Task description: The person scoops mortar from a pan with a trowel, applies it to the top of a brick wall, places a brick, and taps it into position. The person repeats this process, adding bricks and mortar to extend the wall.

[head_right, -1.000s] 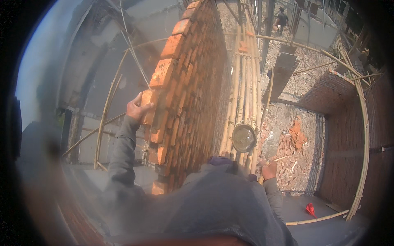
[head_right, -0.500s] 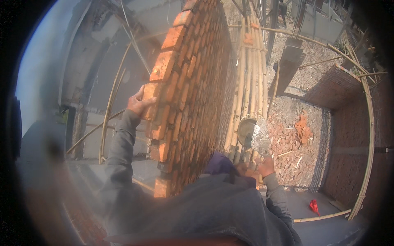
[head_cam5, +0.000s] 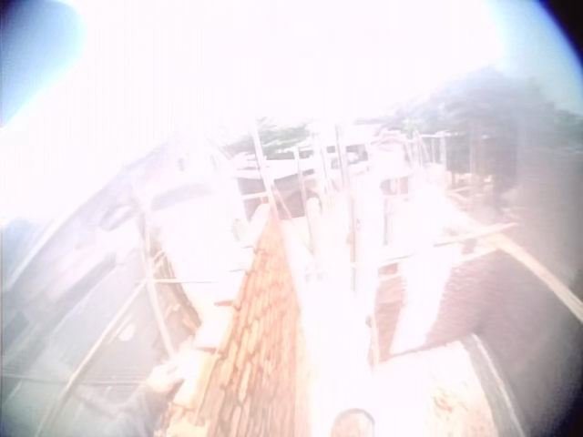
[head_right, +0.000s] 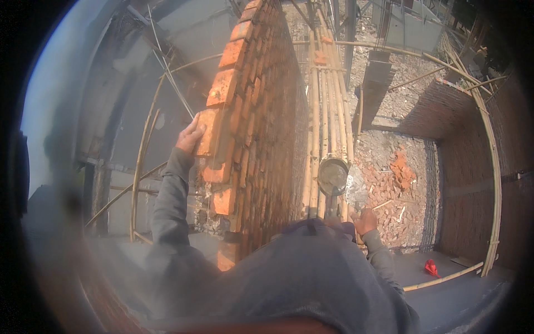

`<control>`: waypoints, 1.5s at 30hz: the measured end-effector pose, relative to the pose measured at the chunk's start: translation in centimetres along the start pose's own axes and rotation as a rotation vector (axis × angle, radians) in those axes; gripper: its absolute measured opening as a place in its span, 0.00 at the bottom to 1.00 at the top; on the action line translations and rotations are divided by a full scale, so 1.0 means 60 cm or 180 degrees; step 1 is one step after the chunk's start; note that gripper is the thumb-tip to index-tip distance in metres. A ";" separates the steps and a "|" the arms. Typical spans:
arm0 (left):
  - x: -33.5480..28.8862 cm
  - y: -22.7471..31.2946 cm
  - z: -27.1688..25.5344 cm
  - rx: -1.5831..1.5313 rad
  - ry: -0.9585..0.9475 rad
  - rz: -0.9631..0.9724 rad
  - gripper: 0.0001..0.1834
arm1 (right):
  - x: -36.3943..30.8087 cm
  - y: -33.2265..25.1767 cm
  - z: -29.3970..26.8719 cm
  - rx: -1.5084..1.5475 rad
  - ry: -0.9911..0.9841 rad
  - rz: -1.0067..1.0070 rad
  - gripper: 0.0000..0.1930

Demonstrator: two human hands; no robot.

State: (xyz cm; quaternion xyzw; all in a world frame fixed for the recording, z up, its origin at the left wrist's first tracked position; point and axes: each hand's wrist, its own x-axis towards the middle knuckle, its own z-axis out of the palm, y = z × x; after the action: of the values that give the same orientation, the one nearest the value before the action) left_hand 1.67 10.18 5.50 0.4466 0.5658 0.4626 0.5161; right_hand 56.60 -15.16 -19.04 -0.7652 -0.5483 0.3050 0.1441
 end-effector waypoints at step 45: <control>-0.046 0.109 0.086 -0.0181 -0.0025 0.1089 0.20 | 0.050 -0.609 -0.202 0.5329 -0.1443 -0.1473 0.25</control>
State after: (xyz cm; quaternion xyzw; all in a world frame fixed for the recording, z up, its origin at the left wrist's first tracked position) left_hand 7.21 8.89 12.21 0.5234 0.4662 0.5578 0.4445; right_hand 37.37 2.07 9.70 -0.2014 -0.3022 0.7120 0.6009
